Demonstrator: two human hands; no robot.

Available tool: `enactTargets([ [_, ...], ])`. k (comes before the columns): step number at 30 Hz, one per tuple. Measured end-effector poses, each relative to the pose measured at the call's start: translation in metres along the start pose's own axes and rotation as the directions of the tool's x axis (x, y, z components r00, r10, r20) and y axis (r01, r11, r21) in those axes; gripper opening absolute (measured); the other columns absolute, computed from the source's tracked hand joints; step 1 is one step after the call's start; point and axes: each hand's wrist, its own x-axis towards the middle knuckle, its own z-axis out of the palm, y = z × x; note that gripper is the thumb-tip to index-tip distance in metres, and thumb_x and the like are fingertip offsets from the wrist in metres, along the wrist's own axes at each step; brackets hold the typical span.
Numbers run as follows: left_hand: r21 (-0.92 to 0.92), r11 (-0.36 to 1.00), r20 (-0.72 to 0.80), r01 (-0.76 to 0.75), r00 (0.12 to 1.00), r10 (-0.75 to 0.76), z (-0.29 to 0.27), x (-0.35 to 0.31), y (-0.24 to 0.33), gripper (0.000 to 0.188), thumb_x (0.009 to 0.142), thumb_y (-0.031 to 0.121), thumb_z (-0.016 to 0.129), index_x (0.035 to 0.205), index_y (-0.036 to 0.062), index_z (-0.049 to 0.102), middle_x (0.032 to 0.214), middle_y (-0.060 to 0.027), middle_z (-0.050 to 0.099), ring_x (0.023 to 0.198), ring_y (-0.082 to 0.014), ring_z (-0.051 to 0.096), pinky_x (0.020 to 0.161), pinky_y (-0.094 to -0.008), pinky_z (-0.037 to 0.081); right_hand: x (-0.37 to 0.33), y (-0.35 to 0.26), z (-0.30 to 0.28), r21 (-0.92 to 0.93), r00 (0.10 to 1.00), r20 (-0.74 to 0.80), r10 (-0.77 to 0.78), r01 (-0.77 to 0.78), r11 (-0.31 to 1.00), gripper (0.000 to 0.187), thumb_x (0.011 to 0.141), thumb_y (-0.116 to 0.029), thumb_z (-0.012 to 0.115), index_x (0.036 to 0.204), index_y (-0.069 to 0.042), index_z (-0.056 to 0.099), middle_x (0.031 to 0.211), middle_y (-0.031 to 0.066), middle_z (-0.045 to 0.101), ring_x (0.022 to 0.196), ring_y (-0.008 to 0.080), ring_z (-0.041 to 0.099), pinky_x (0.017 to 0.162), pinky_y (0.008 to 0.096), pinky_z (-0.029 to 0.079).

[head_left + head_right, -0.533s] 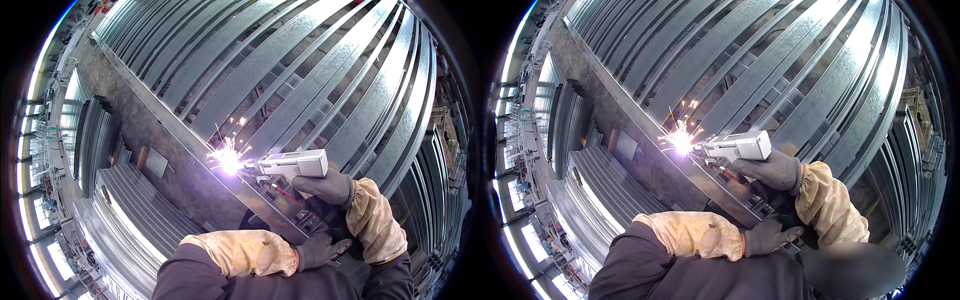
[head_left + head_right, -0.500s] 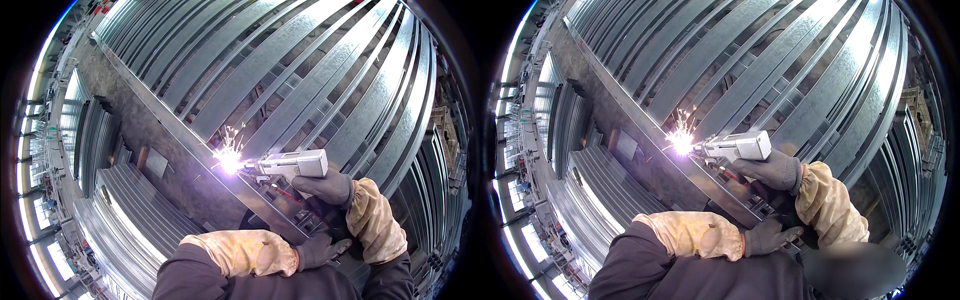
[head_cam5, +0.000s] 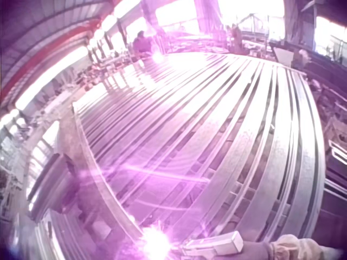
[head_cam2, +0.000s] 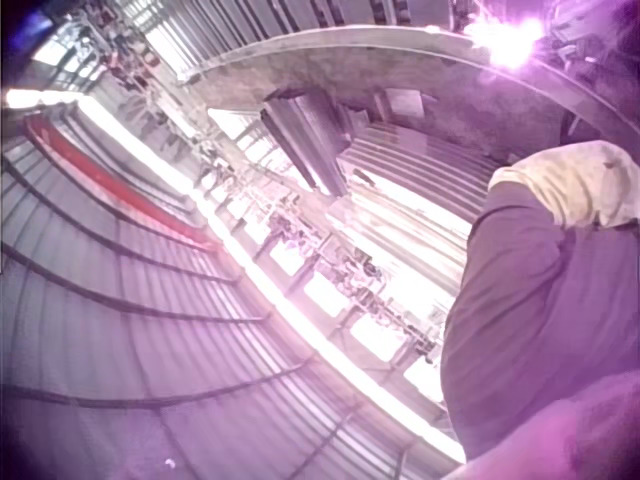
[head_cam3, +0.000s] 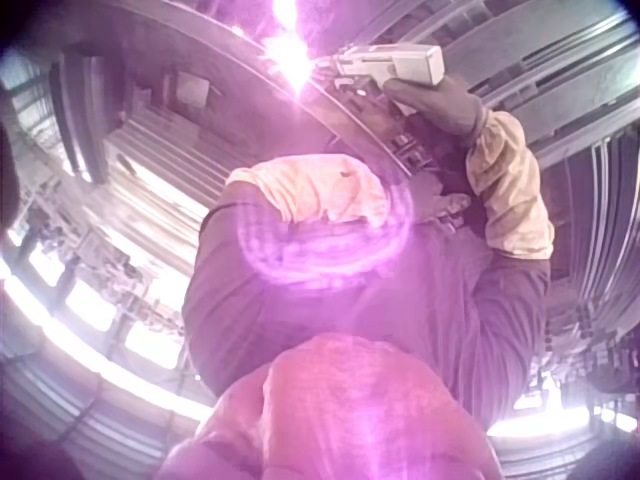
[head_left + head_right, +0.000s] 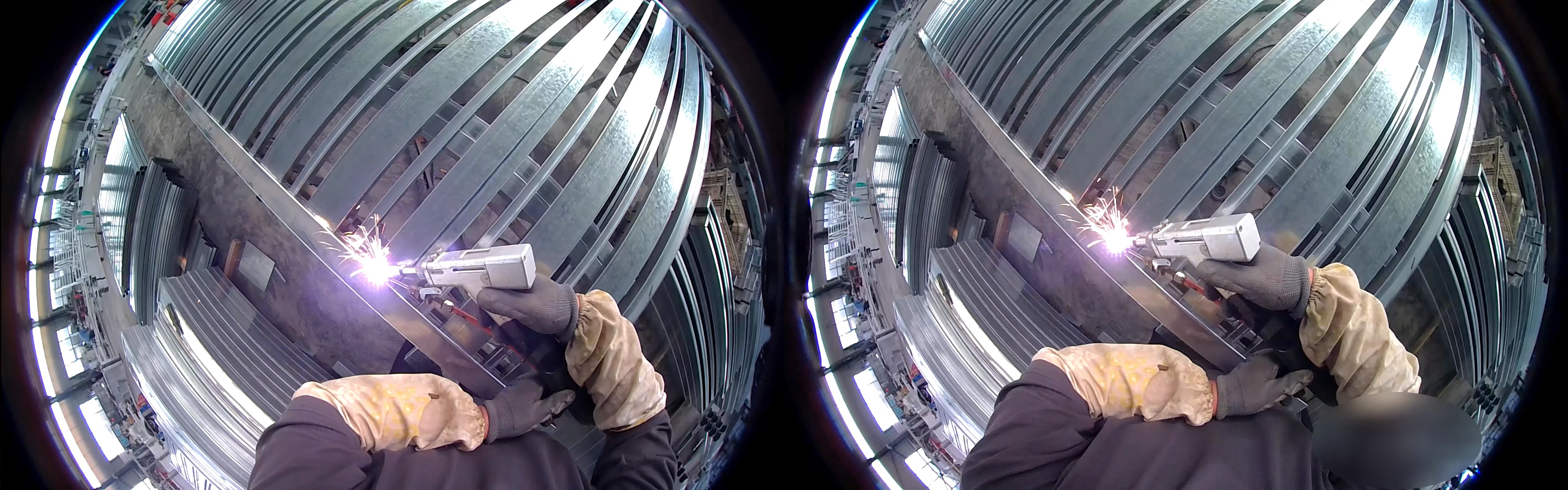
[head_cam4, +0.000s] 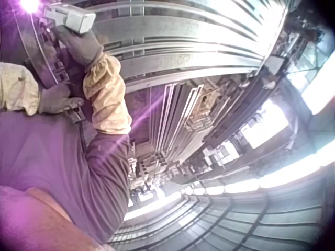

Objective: The person welds seams on a metal frame using a handheld welding torch. They repeatedly position the torch along the joint, create an arc, and move steadily to fuse the metal pieces. The person wears protective gloves and a dark long-sleeve shirt while working in a workshop.

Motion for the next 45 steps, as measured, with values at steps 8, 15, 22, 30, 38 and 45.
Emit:
enactTargets([
  [8, 0.030, 1.000, 0.009, -0.003, 1.000, 0.002, 0.001, -0.001, 0.006, 0.047, 0.093, 0.045, 0.052, 0.075, 0.0016, 0.057, 0.064, -0.0059, 0.055, 0.057, -0.0165, 0.053, 0.057, -0.0320, 0.045, -0.003, 0.006, -0.003, -0.020, 1.000, -0.009, 0.017, -0.017, 1.000, 0.033, 0.092, -0.032, 0.059, 0.106, -0.003, 0.060, 0.076, 0.0035, 0.062, 0.070, 0.0100, 0.058, 0.062, 0.0262, 0.048],
  [15, 0.053, 0.998, 0.021, -0.029, 0.999, 0.027, 0.003, -0.001, 0.007, 0.046, 0.092, 0.043, 0.052, 0.077, 0.0004, 0.060, 0.063, -0.0076, 0.055, 0.057, -0.0179, 0.053, 0.057, -0.0334, 0.044, -0.008, 0.007, -0.004, -0.043, 0.999, -0.014, 0.047, -0.048, 0.998, 0.036, 0.092, -0.036, 0.059, 0.107, -0.003, 0.059, 0.075, 0.0030, 0.062, 0.060, 0.0066, 0.055, 0.053, 0.0231, 0.046],
  [22, 0.057, 0.998, 0.058, 0.002, 0.998, -0.006, 0.004, 0.001, 0.008, 0.047, 0.092, 0.044, 0.051, 0.076, 0.0007, 0.060, 0.060, -0.0081, 0.053, 0.055, -0.0199, 0.052, 0.058, -0.0348, 0.044, -0.012, 0.002, -0.002, -0.017, 0.999, -0.004, 0.037, -0.037, 0.999, 0.039, 0.092, -0.036, 0.058, 0.113, -0.004, 0.057, 0.077, 0.0029, 0.061, 0.065, 0.0071, 0.055, 0.056, 0.0235, 0.047],
  [30, 0.241, 0.965, 0.114, -0.100, 0.991, 0.074, 0.004, 0.006, -0.001, 0.048, 0.092, 0.048, 0.048, 0.080, 0.0028, 0.060, 0.063, -0.0113, 0.055, 0.059, -0.0232, 0.055, 0.060, -0.0371, 0.044, -0.017, -0.004, -0.005, -0.048, 0.996, 0.038, 0.083, -0.082, 0.996, 0.039, 0.092, -0.033, 0.059, 0.116, -0.002, 0.057, 0.086, 0.0048, 0.063, 0.074, 0.0099, 0.058, 0.065, 0.0271, 0.048],
  [38, 0.240, 0.966, 0.106, -0.096, 0.992, 0.072, 0.009, 0.008, -0.004, 0.047, 0.092, 0.048, 0.048, 0.082, 0.0027, 0.058, 0.067, -0.0135, 0.057, 0.064, -0.0269, 0.057, 0.065, -0.0387, 0.045, -0.023, -0.004, -0.004, -0.014, 0.994, 0.051, 0.101, -0.101, 0.995, 0.038, 0.092, -0.034, 0.058, 0.113, -0.003, 0.059, 0.084, 0.0048, 0.063, 0.073, 0.0093, 0.058, 0.065, 0.0264, 0.049],
  [45, 0.246, 0.963, 0.103, -0.108, 0.991, 0.084, 0.012, 0.009, -0.007, 0.044, 0.092, 0.046, 0.050, 0.082, 0.0040, 0.059, 0.065, -0.0113, 0.056, 0.061, -0.0236, 0.056, 0.062, -0.0371, 0.045, -0.025, 0.011, -0.007, -0.026, 0.992, 0.027, 0.125, -0.125, 0.992, 0.039, 0.091, -0.037, 0.059, 0.110, -0.003, 0.059, 0.075, 0.0029, 0.062, 0.063, 0.0071, 0.056, 0.055, 0.0240, 0.048],
])
